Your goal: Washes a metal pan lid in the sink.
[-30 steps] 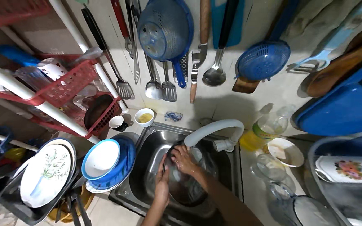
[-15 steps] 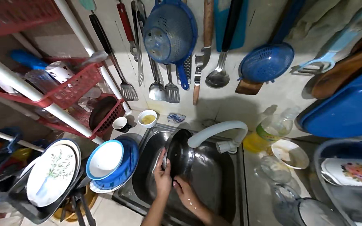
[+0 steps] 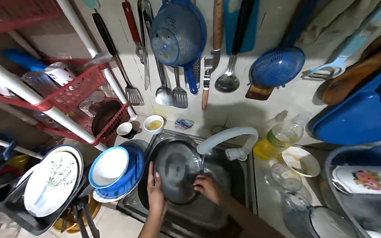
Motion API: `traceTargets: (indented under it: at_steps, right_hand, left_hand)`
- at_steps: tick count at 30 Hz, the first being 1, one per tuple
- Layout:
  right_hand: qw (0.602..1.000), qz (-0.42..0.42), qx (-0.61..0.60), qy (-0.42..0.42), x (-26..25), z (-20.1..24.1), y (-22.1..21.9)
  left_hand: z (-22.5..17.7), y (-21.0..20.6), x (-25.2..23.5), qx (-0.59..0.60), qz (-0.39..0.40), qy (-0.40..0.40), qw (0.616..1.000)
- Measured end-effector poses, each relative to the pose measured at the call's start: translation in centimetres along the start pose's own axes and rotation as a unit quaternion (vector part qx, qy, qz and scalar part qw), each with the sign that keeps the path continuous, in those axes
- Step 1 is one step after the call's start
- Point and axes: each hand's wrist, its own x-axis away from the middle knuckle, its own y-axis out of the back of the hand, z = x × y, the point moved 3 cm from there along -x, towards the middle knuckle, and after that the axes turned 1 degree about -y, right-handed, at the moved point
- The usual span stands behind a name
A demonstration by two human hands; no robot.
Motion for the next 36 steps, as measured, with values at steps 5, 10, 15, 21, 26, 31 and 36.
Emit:
traceTargets:
  at_steps: [5, 10, 15, 21, 26, 31, 36]
  right_hand:
    - [0.986, -0.015, 0.162, -0.047, -4.2, 0.3, 4.4]
    - [0.980, -0.094, 0.058, 0.164, -4.9, 5.9, -2.0]
    - [0.980, -0.069, 0.092, 0.165, -5.5, 4.7, -1.6]
    - [0.950, 0.114, 0.160, -0.242, -3.5, 4.1, 4.8]
    - [0.948, 0.228, 0.127, -0.183, 3.0, 2.6, -0.6]
    - [0.966, 0.255, -0.006, -0.049, 1.1, 5.1, -3.0]
    - [0.996, 0.023, -0.050, -0.064, -3.3, 5.6, -3.4]
  left_hand:
    - [3.1, -0.8, 2.8, 0.070, 0.044, 0.166, 0.983]
    - [4.5, -1.7, 2.9, 0.158, 0.027, 0.269, 0.950]
    - [4.8, -0.7, 3.6, 0.151, 0.016, 0.264, 0.952]
    - [6.7, 0.9, 1.7, 0.216, -0.064, 0.276, 0.934]
    - [8.4, 1.0, 0.3, 0.217, -0.065, 0.274, 0.934]
    - [8.1, -1.3, 1.3, 0.193, -0.018, 0.280, 0.940]
    - [7.6, -2.4, 2.5, 0.175, 0.051, 0.306, 0.935]
